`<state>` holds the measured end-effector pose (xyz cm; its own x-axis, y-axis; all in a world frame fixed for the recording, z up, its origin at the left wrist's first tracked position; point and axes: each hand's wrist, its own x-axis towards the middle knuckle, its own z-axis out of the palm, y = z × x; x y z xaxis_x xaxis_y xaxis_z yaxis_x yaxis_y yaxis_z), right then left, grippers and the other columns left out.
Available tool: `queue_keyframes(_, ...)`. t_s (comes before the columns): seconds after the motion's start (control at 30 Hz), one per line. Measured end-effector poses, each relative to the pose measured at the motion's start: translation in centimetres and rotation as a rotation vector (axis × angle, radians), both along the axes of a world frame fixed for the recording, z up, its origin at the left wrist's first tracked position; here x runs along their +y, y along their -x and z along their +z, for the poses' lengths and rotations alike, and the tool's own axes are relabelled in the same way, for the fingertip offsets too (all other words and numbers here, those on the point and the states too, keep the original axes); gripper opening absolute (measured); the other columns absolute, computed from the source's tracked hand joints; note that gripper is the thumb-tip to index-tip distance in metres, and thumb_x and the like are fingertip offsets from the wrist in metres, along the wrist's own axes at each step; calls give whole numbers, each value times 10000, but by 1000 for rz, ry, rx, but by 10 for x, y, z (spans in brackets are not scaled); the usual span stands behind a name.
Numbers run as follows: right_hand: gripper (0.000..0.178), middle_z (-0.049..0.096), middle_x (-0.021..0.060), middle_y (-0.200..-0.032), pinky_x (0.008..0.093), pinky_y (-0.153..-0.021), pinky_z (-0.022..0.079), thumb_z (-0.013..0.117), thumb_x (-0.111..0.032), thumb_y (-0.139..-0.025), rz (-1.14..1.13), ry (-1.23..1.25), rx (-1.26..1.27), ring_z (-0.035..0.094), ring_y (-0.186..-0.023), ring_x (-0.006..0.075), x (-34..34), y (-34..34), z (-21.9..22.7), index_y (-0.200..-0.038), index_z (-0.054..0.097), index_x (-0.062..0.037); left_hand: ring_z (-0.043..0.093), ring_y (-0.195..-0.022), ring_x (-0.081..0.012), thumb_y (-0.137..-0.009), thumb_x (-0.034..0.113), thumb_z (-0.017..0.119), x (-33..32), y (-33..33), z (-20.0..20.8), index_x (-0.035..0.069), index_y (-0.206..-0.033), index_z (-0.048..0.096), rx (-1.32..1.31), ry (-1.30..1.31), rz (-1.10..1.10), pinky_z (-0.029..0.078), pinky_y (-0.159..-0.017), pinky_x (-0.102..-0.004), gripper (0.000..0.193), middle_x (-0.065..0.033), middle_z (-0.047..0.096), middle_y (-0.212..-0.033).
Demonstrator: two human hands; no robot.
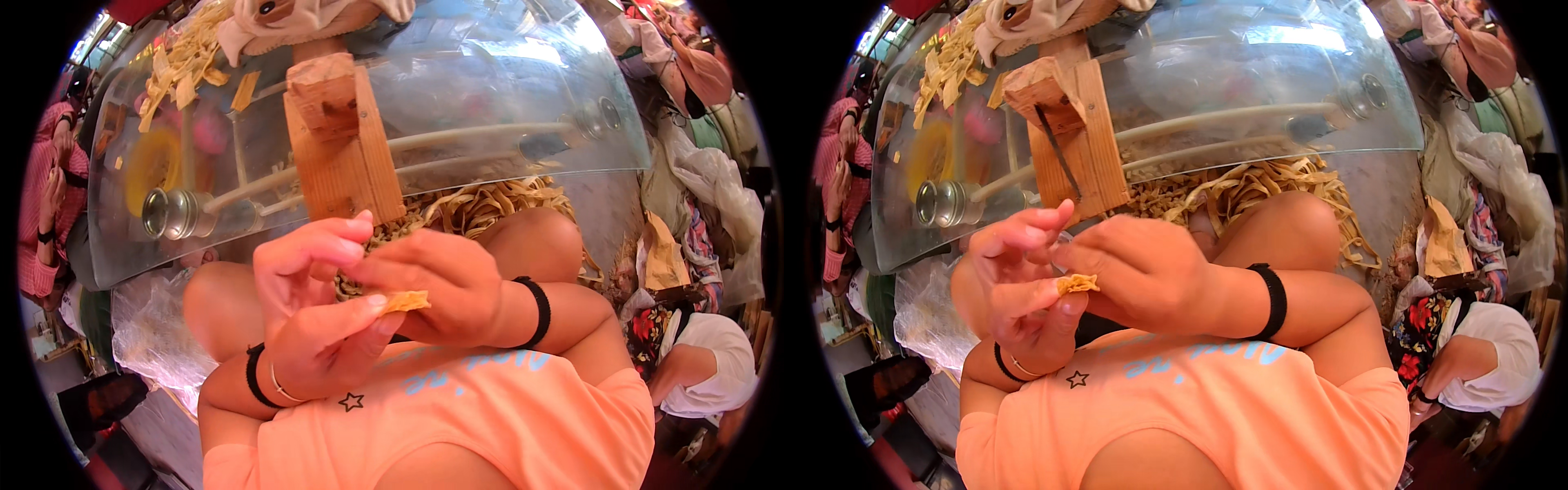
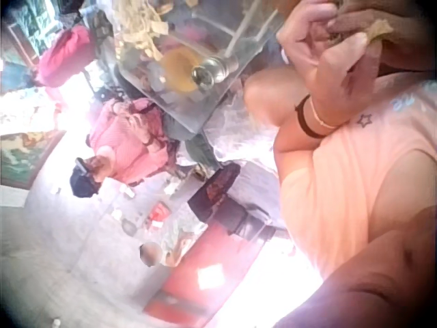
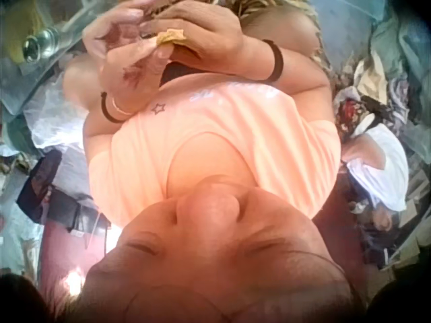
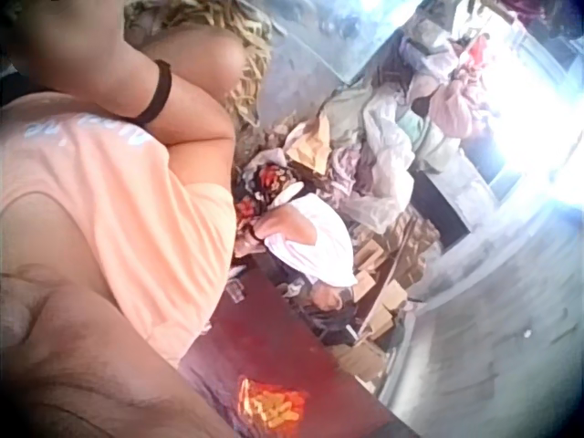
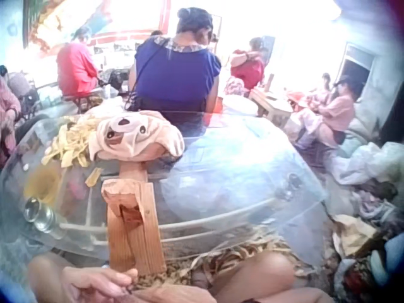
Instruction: The person weaves flexible light-colored strips together by hand, creating a knotted or braided pattern.
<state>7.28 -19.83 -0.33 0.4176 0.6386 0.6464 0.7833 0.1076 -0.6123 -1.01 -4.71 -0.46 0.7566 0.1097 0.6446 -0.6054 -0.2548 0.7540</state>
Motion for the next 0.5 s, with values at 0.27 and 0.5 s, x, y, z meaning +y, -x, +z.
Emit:
queue_keyframes(0.27, 202, 709, 158, -977, 436, -796, 560, 489, -174, -1024, 291, -272, 531, 667, -894, 310, -28, -22, 24, -943, 604, -29, 607, -1013, -197, -844, 177, 786, -27, 6, 3, -19, -1255, 573, 606, 363, -393, 490, -806, -308, 503, -133, 572, -1152)
queue_keyframes(0.5, 193, 367, 2, -703, 314, -567, 464, 431, -112, -1004, 560, -1111, 1281, 367, -563, 132, -145, -100, 74, -814, 455, -86, 628, -608, -211, -876, 318, 735, 50, 6, 37, 69, -1161, 649, 1024, -617, -467, 475, -614, -309, 388, -77, 630, -642)
